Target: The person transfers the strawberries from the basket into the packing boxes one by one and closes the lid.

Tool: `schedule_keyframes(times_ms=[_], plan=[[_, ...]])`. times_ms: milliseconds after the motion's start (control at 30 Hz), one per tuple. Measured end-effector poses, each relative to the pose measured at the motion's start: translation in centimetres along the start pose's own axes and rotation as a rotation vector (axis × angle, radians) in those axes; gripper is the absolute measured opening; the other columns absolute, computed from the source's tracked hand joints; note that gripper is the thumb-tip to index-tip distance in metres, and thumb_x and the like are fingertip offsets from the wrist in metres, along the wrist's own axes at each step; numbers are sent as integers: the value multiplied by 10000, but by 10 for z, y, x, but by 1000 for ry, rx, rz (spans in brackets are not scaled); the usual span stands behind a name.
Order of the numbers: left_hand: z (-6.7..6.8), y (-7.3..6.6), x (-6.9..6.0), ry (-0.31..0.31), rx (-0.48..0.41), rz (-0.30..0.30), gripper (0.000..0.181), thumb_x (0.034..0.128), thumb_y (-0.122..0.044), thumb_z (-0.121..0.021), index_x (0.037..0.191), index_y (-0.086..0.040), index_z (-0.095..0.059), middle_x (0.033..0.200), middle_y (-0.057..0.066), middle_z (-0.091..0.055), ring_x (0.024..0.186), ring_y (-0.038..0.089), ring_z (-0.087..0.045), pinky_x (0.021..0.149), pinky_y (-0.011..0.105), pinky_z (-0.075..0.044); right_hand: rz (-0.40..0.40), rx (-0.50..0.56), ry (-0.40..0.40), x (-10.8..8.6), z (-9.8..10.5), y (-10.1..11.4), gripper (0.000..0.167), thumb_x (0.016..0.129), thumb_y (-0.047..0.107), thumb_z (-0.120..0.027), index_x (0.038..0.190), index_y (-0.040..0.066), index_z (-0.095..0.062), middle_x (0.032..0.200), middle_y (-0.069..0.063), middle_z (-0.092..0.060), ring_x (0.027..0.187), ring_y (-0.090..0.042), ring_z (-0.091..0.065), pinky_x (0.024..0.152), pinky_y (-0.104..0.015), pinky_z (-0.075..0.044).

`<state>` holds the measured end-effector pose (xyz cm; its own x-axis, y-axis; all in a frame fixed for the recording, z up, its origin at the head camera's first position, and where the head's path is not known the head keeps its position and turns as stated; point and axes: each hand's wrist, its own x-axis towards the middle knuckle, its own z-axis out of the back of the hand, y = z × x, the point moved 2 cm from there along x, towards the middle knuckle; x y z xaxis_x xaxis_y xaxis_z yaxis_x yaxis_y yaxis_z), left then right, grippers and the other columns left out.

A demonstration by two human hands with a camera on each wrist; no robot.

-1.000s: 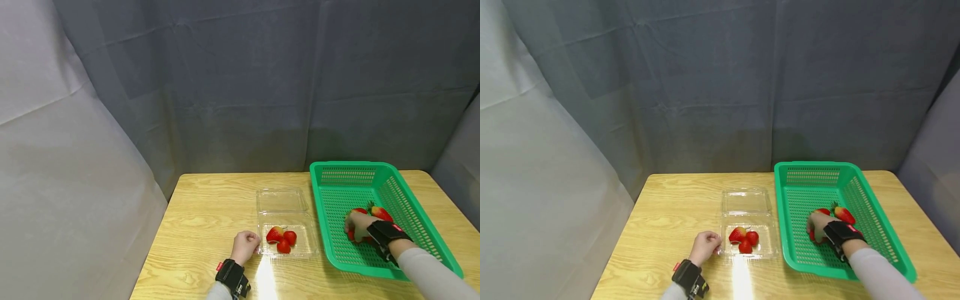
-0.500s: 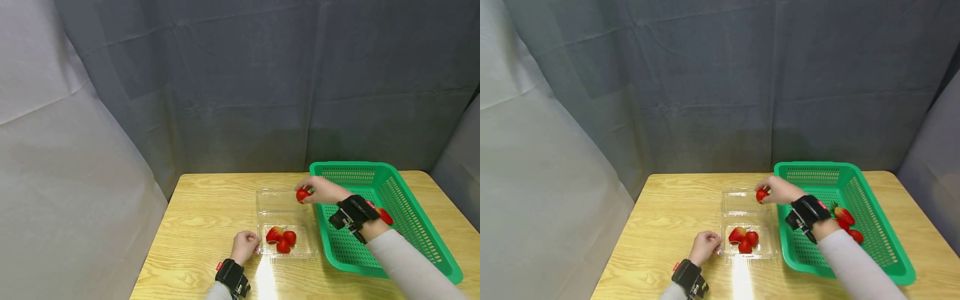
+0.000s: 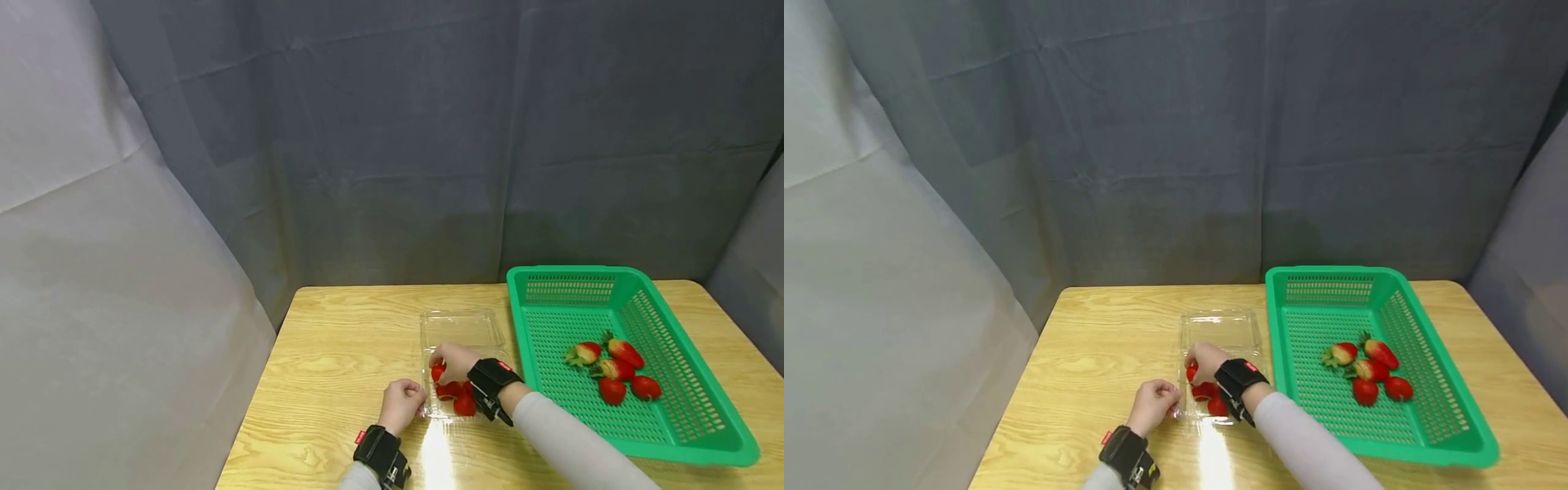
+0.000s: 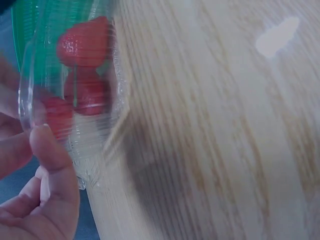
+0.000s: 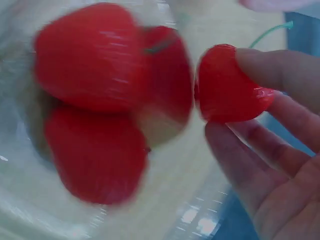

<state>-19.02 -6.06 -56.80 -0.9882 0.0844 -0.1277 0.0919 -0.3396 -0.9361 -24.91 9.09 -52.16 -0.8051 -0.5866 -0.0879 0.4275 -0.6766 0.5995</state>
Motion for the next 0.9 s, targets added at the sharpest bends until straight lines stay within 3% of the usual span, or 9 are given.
schedule_keyframes(times_ms=[133,300,467,567,700,767,900], plan=[[1,0,-1,5,-27,-13,107,819,-34,-628,725,10,-603,553,4,-541,450,68,-517,425,208,-464,-23,-41,-14,1,-17,-4,275,606,-53,-764,861,-28,-666,783,-100,-624,701,-178,-531,618,-282,-453],[2,-2,-4,8,-42,-96,120,816,-39,-629,708,0,-596,544,-13,-539,440,51,-517,407,214,-466,-80,-36,-7,6,-31,-14,268,603,-64,-756,850,-13,-664,750,-63,-601,676,-158,-497,593,-271,-436],[1,0,-1,11,-27,-18,101,814,-39,-633,734,16,-608,560,11,-550,458,72,-522,426,208,-461,-89,-40,15,6,-30,-16,327,637,-4,-767,944,-5,-654,855,-97,-625,769,-208,-556,666,-315,-470],[0,-1,-1,14,-9,8,97,820,-36,-633,746,21,-606,560,15,-548,462,91,-524,425,202,-442,-72,20,38,-4,-2,-4,380,725,65,-740,1077,-1,-615,1010,-168,-617,908,-296,-585,756,-375,-489],[0,-3,-4,14,-1,13,103,823,-41,-635,748,24,-606,557,12,-543,459,105,-527,418,194,-418,-9,82,-36,-31,66,17,397,826,151,-671,1183,12,-567,1135,-192,-586,1014,-357,-563,824,-440,-483],[0,-2,-4,13,2,5,99,817,-40,-639,752,29,-609,560,7,-542,459,112,-534,416,191,-416,-9,26,-122,-49,102,19,414,844,171,-654,1212,15,-547,1166,-183,-573,1045,-357,-544,847,-458,-468],[0,1,-1,9,3,-5,92,813,-36,-645,756,27,-611,562,2,-538,465,130,-551,417,192,-421,-128,-110,-248,-87,156,-2,479,832,125,-660,1259,-15,-493,1249,-234,-494,1137,-408,-457,886,-514,-416]])
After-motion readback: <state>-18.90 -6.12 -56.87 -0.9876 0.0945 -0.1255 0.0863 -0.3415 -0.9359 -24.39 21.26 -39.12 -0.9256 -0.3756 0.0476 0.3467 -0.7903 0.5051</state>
